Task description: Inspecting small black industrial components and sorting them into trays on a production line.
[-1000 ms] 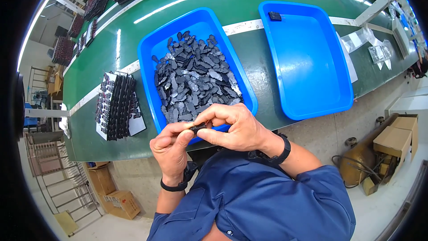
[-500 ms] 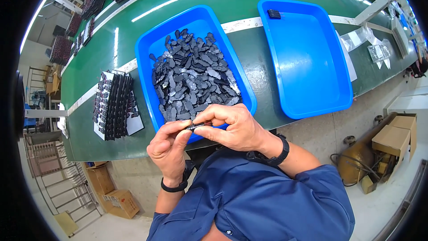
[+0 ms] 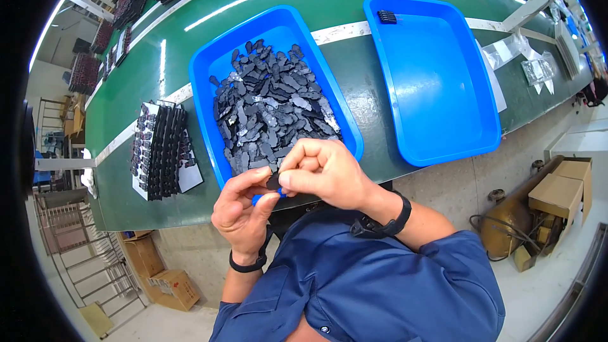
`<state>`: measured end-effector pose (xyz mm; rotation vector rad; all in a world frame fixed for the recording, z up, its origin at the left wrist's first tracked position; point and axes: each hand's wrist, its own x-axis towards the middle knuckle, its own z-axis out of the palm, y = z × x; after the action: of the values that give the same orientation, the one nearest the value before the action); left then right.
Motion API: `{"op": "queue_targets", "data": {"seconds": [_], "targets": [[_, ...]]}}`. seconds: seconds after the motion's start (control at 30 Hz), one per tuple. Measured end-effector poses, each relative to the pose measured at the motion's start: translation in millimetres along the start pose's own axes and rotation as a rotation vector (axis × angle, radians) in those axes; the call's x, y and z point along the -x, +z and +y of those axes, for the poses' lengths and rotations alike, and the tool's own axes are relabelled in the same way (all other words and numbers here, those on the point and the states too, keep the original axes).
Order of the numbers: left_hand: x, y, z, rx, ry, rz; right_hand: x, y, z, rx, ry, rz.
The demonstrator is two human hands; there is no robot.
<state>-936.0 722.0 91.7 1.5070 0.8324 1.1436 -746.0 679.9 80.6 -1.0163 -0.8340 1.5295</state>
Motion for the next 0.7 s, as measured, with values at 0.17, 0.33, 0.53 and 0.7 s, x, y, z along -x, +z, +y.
{"op": "queue_targets", "data": {"seconds": [0.17, 0.33, 0.53, 0.7], "targets": [[-10, -5, -7, -0.223, 0.379, -0.138, -7, -6, 2, -0.397, 0.227, -0.05], [-10, -7, -9, -0.271, 0.425, -0.111, -9, -8, 3, -0.525, 0.304, -0.132], [-2, -5, -10, -0.214, 0.183, -0.023, -5, 3, -3, -0.312, 0.151, 0.0], [0, 0, -8, -0.062, -0.025, 0.046, -4, 3, 0, -0.141, 0.054, 0.026]]}}
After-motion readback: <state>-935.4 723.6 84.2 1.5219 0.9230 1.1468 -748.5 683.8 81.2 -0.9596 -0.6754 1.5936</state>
